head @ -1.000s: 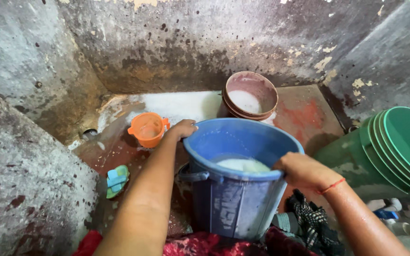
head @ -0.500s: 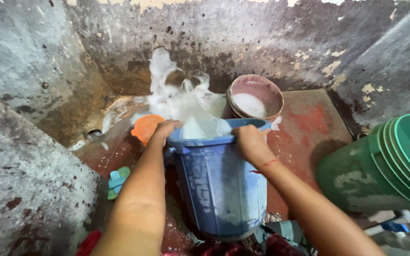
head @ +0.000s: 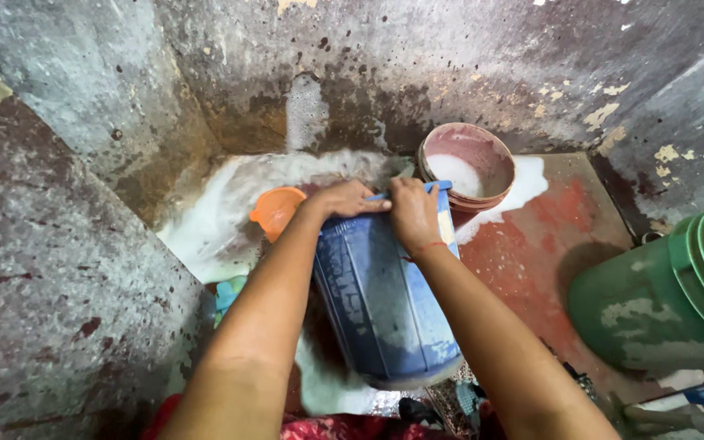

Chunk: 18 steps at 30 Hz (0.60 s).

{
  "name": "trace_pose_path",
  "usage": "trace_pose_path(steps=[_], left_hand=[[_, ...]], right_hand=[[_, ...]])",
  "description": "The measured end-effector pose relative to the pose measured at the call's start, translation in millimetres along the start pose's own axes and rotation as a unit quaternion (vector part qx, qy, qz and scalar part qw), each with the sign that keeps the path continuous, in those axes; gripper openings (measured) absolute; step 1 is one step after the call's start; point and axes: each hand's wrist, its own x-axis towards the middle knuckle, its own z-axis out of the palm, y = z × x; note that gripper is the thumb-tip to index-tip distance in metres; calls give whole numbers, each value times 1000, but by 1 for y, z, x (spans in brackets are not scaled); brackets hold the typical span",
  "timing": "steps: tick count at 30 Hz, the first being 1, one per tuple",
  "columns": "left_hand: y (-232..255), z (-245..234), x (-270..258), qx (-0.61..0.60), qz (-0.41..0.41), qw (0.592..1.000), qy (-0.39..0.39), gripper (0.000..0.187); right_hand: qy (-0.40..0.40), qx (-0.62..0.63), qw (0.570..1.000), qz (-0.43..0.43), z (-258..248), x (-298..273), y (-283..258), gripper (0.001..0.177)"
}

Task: The person manually washes a dark-colored cloth in a soapy area by scrubbing it, rinsing it in multiple buckets of water, and wringing it out.

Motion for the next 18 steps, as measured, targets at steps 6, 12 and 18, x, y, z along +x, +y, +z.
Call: trace_pose_path(steps=[6,12,18], left_hand=[[-1,27,25,-57,-30,984,164,81],[36,22,17,-68,-148,968,193,81],[57,6,-3,-47,-227,949,214,82]], right_hand=[[86,-26,932,351,44,-106,87,73],[20,479,566,671,103,-218,194,73],[-8,631,403,662,54,-192,165,72]])
